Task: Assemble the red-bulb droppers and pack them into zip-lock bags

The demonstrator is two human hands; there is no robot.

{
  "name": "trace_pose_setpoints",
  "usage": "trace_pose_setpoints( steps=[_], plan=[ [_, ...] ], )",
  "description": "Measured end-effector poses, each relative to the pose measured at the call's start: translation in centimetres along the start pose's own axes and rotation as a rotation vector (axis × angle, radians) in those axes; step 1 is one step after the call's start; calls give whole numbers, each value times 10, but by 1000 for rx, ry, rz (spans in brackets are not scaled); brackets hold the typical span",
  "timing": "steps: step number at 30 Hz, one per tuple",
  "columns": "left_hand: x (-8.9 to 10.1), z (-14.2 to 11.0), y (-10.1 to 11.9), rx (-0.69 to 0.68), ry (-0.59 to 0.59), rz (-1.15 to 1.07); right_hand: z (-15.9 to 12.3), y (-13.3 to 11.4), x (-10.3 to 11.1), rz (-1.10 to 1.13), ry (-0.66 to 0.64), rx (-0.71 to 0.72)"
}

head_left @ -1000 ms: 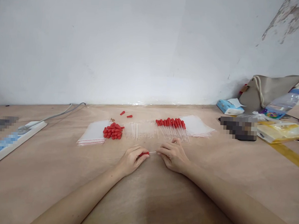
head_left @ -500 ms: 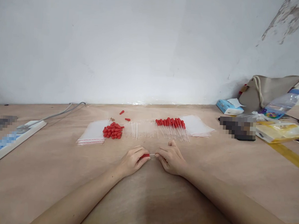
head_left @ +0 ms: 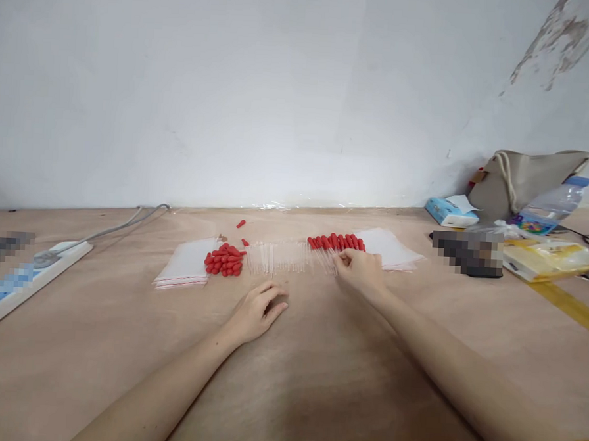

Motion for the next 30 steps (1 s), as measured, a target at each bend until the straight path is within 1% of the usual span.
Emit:
trace_pose_setpoints(
  steps=[2,5,8,10,13,15,17,19,24,27,30],
  plan=[
    [0,1,0,4,-4,-5,14,4,-8,-29,-1,-116],
    [0,1,0,15,-14,-6,26,6,-24,-88,-49,-233],
    [-1,1,-2,20,-26,3,30,8,-37,-169,-84,-284],
    [-1,1,-3,24,-35,9,29,10,-41,-199,-108,-294],
    [-2,1,-3,29,-39,11,25,7,-41,-194,-99,-276],
    [-2,1,-3,28,-37,12,22,-2,-39,-173,-66,-218],
    [-1,2,-3,24,-29,12,20,-14,-40,-159,-71,-135],
    [-1,2,-2,16,-23,10,18,-25,-45,-180,-121,-82],
    [-1,2,-2,10,-22,5,17,-39,-56,-270,-260,-71],
    [-1,2,-3,6,-20,3,17,-42,-56,-293,-292,-52],
    [-1,2,-3,10,-19,6,16,-43,-55,-309,-295,-56]
  ],
)
Point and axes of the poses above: each hand's wrist, its own z-axis towards the middle knuckle, its own x-axis out of the back of the hand, y = z × x, the point moved 4 cm from there along z, towards the middle knuckle, and after that the axes turned 9 degrees about x, right-handed, at the moved point
